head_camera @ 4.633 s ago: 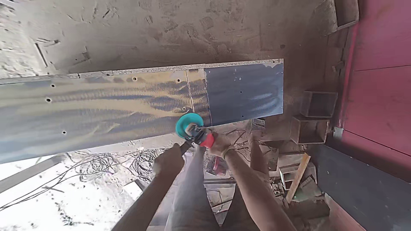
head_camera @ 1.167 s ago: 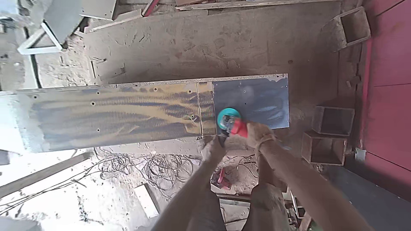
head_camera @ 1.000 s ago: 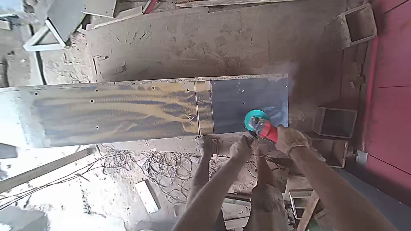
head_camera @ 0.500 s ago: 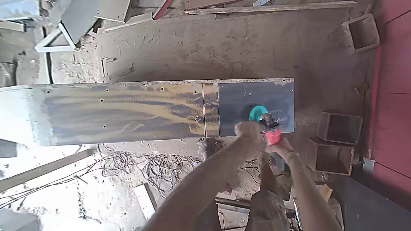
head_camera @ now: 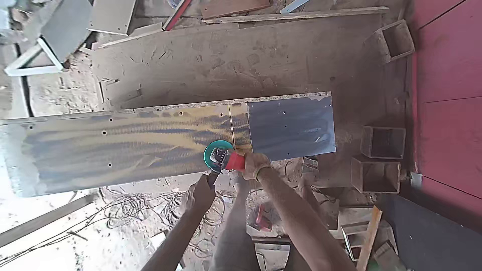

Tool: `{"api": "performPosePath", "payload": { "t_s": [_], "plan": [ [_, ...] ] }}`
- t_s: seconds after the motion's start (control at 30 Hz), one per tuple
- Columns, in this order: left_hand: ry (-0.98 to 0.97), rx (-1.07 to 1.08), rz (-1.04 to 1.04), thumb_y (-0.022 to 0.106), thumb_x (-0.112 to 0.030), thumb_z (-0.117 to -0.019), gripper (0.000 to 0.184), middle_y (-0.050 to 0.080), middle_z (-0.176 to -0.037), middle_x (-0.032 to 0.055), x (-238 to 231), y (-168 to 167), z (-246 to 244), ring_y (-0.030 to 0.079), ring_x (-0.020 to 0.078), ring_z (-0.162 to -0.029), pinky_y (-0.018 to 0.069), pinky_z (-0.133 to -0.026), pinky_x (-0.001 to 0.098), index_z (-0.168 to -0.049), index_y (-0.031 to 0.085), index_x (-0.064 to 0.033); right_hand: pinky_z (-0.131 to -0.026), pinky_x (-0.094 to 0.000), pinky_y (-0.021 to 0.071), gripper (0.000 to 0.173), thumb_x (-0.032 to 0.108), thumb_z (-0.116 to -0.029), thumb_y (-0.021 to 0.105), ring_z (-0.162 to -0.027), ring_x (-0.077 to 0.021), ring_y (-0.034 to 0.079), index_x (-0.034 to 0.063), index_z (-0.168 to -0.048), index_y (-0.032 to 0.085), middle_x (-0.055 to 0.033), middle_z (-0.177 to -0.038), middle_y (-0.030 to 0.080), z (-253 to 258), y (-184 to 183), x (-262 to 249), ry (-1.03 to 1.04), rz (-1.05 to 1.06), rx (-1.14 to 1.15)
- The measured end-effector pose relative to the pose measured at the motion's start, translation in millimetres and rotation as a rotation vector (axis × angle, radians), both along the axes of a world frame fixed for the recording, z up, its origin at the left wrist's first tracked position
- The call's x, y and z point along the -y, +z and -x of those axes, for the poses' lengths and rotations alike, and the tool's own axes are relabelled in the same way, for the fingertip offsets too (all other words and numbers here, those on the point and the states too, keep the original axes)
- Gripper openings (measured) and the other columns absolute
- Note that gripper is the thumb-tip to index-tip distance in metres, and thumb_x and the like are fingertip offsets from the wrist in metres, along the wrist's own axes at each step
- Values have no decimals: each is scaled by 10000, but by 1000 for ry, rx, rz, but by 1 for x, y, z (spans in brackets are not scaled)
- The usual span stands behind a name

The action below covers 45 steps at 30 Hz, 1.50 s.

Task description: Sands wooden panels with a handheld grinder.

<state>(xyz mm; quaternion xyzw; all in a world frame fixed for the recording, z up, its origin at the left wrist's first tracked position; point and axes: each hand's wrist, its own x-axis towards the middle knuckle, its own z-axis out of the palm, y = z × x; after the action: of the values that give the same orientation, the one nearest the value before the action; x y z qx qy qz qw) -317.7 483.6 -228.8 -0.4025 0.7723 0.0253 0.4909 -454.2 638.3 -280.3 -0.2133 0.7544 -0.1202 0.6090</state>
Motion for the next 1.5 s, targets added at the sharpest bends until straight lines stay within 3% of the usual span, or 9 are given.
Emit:
{"api": "performPosePath", "payload": {
  "t_s": [0.13, 0.27, 0.47, 0.57, 0.73, 0.93, 1.2, 1.37, 1.5],
  "plan": [
    [236, -252, -178, 687, -308, -952, 405, 704, -1060, 214, -51, -42, 27, 698, 398, -989, 551, -842, 638, -1255, 630, -46, -889, -639, 550, 550, 288, -800, 806, -1169, -417, 660, -26, -1224, 649, -240, -1258, 671, 65, 42, -29, 72, -79, -118],
    [222, -248, -328, 696, -360, -903, 430, 729, -1063, 151, -142, -81, 65, 716, 344, -990, 574, -845, 620, -1250, 655, -109, -841, -650, 558, 490, 250, -783, 812, -1130, -441, 671, -34, -1156, 669, -255, -1215, 680, 104, 50, -109, 72, -278, -157],
    [85, -115, -589, 651, -272, -932, 423, 718, -1196, 139, -258, -94, 124, 702, 345, -1098, 555, -890, 632, -1333, 607, -145, -968, -639, 529, 643, 306, -799, 817, -1225, -456, 634, -54, -1291, 611, -287, -1307, 641, 119, 31, -239, -40, -536, -139],
    [-31, -98, -706, 663, -197, -911, 448, 694, -1249, 172, -296, -105, 145, 685, 359, -1146, 550, -920, 631, -1341, 595, -88, -965, -613, 541, 626, 337, -780, 828, -1211, -423, 654, -33, -1248, 637, -263, -1278, 666, 118, 13, -294, -91, -650, -161],
    [-312, -71, -626, 730, -247, -884, 412, 691, -1223, 189, -309, -77, 198, 683, 394, -1118, 569, -829, 630, -1243, 645, -65, -1025, -587, 517, 791, 264, -615, 970, -1232, -388, 649, -5, -1283, 640, -234, -1268, 683, 108, -37, -349, -366, -653, -108],
    [-486, -57, -322, 616, -103, -956, 324, 686, -1218, 227, -217, -16, 234, 673, 432, -1117, 570, -816, 611, -1273, 641, -40, -1015, -578, 530, 744, 170, -599, 959, -1159, -356, 667, 5, -1255, 651, -212, -1210, 695, 64, -74, -244, -708, -167, -40],
    [-369, 103, -25, 744, -231, -841, 501, 722, -1149, 189, -54, 26, 133, 709, 406, -1058, 574, -805, 616, -1307, 609, -106, -970, -604, 546, 699, 302, -618, 925, -1147, -336, 681, 71, -1233, 684, -165, -1202, 716, 18, -43, -59, -352, -43, 92],
    [-101, -34, -15, 665, -291, -941, 425, 715, -1197, 193, 4, -6, 50, 698, 397, -1115, 551, -887, 642, -1323, 605, -115, -907, -612, 564, 595, 370, -753, 824, -1135, -362, 690, 50, -1229, 667, -183, -1207, 709, 32, -7, -6, -90, -17, -5],
    [162, -260, -147, 731, -301, -914, 407, 706, -1078, 209, -39, -51, 42, 696, 382, -1022, 545, -877, 627, -1222, 645, -50, -894, -622, 559, 511, 303, -801, 808, -1160, -403, 670, -29, -1166, 676, -233, -1239, 683, 81, 32, -26, 25, -81, -104]
  ]
}}
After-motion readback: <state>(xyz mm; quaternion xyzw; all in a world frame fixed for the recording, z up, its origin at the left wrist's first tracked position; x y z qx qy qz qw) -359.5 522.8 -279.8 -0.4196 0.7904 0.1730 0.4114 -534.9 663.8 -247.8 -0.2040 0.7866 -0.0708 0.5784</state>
